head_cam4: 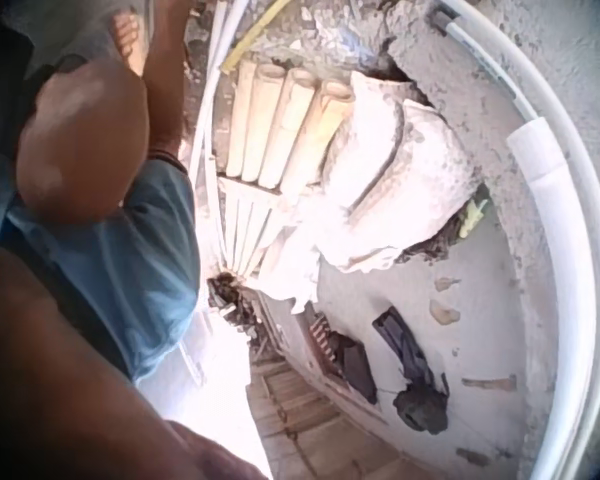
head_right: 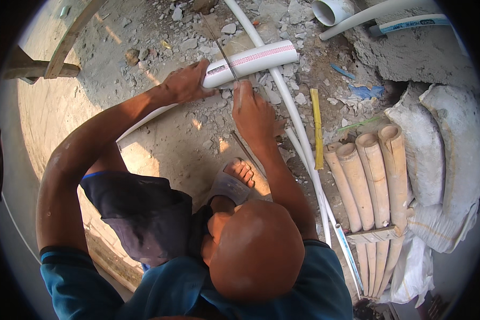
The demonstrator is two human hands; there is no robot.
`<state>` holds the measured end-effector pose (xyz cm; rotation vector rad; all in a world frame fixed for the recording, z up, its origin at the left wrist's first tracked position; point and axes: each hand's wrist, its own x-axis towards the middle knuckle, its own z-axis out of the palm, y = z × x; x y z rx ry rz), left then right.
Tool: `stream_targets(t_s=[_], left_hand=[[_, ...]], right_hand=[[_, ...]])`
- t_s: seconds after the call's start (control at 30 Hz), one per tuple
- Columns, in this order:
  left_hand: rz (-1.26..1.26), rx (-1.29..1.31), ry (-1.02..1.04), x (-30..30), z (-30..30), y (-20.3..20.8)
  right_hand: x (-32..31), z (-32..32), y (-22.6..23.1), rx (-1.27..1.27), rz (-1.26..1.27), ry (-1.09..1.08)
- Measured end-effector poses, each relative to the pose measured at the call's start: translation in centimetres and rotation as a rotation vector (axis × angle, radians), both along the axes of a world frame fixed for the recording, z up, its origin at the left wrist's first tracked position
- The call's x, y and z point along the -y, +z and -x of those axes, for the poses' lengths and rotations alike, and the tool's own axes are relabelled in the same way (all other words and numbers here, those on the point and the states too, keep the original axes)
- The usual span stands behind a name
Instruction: The person cuts a PVC pipe using a saw blade, then uses a tape measure to check distances near an opening in the ground and clears debris from the opening by hand.
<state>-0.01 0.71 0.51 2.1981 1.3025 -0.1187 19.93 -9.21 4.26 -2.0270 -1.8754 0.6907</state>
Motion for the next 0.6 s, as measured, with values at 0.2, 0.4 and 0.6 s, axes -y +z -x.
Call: stream_targets(t_s=[0.2,0.4,0.6], left_hand=[[-0.18,0.038,0.161,1.9,-2.0,-0.7],[-0.155,0.043,0.172,1.3,-2.1,0.4],[-0.177,0.105,0.138,1.0,-1.6,-0.6]], right_hand=[[-0.4,0.1,-1.5,0.055,-0.192,0.04],[-1.0,0.0,-0.5,0.14,-0.073,0.072],[-1.3,0.3,-1.1,0.189,-0.185,0.081]])
